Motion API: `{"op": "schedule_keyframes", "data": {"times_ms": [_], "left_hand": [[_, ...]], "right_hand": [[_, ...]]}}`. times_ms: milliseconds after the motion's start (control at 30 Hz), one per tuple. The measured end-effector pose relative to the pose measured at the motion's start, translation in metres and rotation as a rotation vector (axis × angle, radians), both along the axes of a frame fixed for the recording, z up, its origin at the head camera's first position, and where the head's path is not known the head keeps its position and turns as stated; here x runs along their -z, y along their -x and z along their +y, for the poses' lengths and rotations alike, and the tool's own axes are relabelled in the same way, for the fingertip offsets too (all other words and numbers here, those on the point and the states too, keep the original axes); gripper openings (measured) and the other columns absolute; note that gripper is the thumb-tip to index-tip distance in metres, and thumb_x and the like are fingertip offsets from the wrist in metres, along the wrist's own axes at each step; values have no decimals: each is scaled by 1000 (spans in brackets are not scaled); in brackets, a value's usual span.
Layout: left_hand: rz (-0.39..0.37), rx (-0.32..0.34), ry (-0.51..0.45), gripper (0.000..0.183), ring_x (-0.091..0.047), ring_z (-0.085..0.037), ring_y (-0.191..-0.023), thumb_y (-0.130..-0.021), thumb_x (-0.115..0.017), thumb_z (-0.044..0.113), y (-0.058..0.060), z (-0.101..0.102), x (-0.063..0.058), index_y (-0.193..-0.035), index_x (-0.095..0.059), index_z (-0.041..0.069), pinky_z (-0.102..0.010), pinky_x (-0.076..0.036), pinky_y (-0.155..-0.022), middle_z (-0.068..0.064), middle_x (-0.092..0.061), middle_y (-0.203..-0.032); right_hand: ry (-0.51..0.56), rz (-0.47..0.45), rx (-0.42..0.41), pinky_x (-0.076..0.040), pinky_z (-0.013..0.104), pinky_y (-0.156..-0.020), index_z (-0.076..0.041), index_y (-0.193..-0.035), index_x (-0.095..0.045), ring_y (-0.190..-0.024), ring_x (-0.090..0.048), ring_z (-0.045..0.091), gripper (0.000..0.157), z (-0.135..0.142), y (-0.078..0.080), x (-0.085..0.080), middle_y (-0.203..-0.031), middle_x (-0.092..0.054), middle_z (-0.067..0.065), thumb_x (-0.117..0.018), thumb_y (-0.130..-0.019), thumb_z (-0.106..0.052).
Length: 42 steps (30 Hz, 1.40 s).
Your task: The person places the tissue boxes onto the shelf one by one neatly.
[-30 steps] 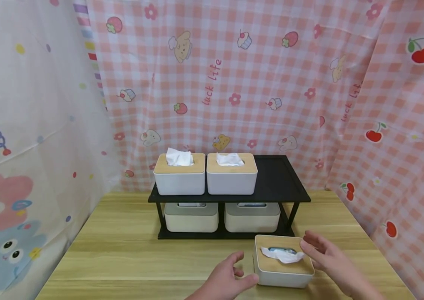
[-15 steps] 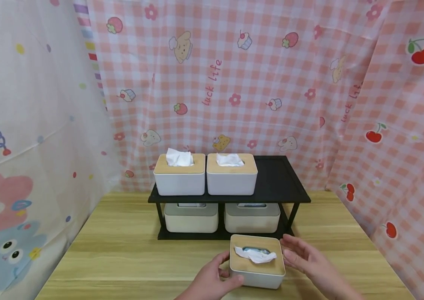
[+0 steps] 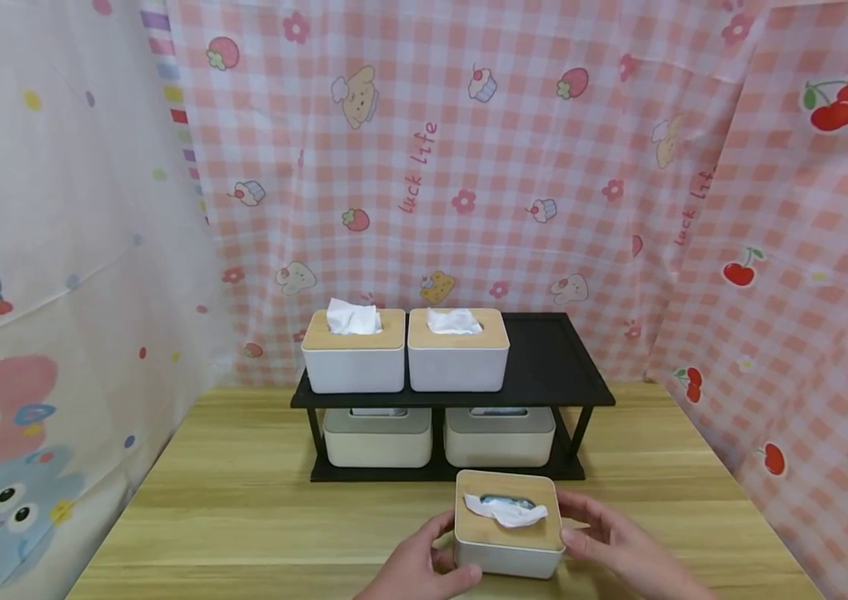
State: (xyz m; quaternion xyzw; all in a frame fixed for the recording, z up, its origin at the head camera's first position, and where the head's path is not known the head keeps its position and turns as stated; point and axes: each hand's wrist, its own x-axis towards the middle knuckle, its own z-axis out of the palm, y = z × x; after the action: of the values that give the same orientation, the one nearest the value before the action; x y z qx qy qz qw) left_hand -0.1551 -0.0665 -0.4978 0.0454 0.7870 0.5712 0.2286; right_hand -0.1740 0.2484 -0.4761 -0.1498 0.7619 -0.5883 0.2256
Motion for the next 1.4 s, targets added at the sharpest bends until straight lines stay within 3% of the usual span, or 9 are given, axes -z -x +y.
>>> {"op": "schedule_keyframes", "data": {"times_ms": [200, 300, 400, 633, 933, 1167, 1400], "left_hand": [[-29, -20, -31, 91, -64, -16, -99, -78, -82, 46, 2, 0, 1, -150, -38, 12, -40, -59, -87, -16, -47, -148], [-28, -18, -72, 92, -63, -17, -103, -79, -82, 43, 2, -1, 3, -152, -36, 12, -40, -58, -88, -19, -41, -153], [-32, -16, -121, 95, -64, -20, -107, -79, -83, 41, 1, -3, 7, -154, -32, 14, -41, -57, -90, -20, -36, -156], [-39, -10, -194, 98, -65, -26, -111, -79, -83, 39, 2, -4, 18, -156, -27, 17, -42, -57, -91, -23, -27, -160], [-13, -6, -242, 100, -65, -27, -114, -79, -84, 35, 0, -5, 21, -157, -24, 15, -40, -57, -92, -24, -22, -162], [-36, -30, -253, 100, -65, -27, -113, -78, -85, 32, 0, -5, 23, -157, -25, 17, -40, -57, -92, -24, -24, -161], [-35, -32, -254, 99, -65, -27, -112, -78, -85, 28, -1, -4, 23, -157, -27, 16, -40, -57, -90, -25, -27, -159]], "right_hand": [[-105, 19, 20, -49, 17, -90, -5, -155, -25, -137, -44, 40, 64, -2, 1, 4, -157, -33, 26, -53, -103, -29], [-151, 30, 32, -48, 14, -88, -11, -157, -24, -139, -42, 41, 67, -3, 1, 5, -155, -37, 26, -55, -101, -32], [-151, 34, 26, -49, 15, -89, -14, -158, -22, -139, -42, 41, 69, -3, 1, 8, -155, -35, 27, -56, -101, -31], [-73, -3, 2, -55, 35, -97, -14, -160, -14, -125, -57, 37, 76, -2, 3, 19, -154, -29, 36, -59, -100, -27], [-39, 26, -15, -57, 28, -91, -15, -160, -12, -118, -62, 35, 88, -3, 4, 27, -151, -28, 40, -69, -94, -25], [-86, -52, 36, -56, 43, -95, -19, -160, -13, -117, -63, 32, 92, -4, 6, 25, -151, -31, 37, -71, -91, -33], [-99, -75, 56, -56, 46, -94, -20, -160, -12, -117, -63, 33, 92, -5, 6, 25, -151, -31, 38, -71, -91, -34]]}}
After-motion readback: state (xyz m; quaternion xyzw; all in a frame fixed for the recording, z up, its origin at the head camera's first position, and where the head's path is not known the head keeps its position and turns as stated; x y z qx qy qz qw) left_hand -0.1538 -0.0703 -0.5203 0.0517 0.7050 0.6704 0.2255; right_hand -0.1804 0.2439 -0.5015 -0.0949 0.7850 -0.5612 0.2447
